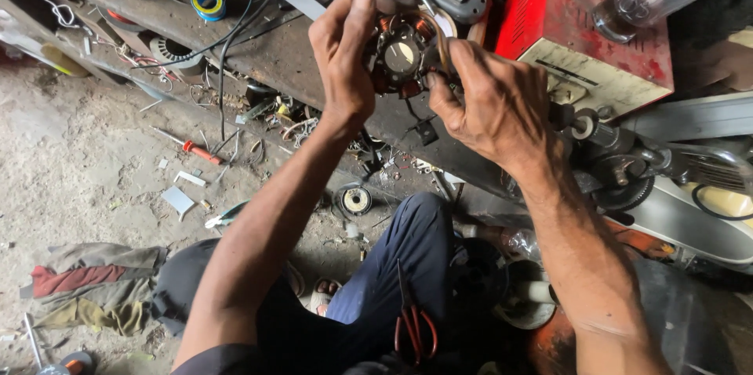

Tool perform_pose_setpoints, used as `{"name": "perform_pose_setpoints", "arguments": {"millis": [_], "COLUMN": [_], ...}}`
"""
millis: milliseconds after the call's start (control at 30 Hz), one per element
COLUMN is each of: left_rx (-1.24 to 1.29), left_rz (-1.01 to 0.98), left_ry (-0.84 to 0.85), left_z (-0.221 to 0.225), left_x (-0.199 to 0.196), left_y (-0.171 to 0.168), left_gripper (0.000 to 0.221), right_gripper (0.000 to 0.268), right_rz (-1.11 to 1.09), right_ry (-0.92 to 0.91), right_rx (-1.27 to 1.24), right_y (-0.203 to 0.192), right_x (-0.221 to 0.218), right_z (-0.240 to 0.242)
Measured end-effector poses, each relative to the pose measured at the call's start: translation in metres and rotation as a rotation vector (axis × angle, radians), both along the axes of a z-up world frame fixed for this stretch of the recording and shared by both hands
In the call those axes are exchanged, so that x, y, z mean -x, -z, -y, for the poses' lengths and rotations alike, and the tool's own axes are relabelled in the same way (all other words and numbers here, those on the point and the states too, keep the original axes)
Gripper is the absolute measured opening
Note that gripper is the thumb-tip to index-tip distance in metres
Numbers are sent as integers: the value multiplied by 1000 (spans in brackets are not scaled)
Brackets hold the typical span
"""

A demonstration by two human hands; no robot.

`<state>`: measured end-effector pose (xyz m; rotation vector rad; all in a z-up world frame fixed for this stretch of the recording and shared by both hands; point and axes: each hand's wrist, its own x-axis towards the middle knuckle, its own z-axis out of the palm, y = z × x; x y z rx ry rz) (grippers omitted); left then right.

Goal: Repairing an electrical stator by cutting insulation material, applying glue, and using pliers to secure components.

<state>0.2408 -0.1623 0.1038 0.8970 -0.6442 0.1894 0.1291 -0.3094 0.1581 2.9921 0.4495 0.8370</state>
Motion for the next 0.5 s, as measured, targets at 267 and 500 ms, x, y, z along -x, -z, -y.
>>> {"name": "perform_pose_setpoints", "arguments": {"millis": [267, 500], "left_rx": [249, 201], "left_rz": [-258, -221], "left_ry": [64, 95], "left_z": [8, 10], "left_x": [5, 1], "left_y": [6, -7], "left_gripper": [48, 57], "right_gripper": [17, 20], "right_rz": [13, 82], "right_ry": [-78, -118], "right_rx": [6, -42], "right_y": [1, -2], "right_x": [-4, 0], "right_z": [3, 1]}}
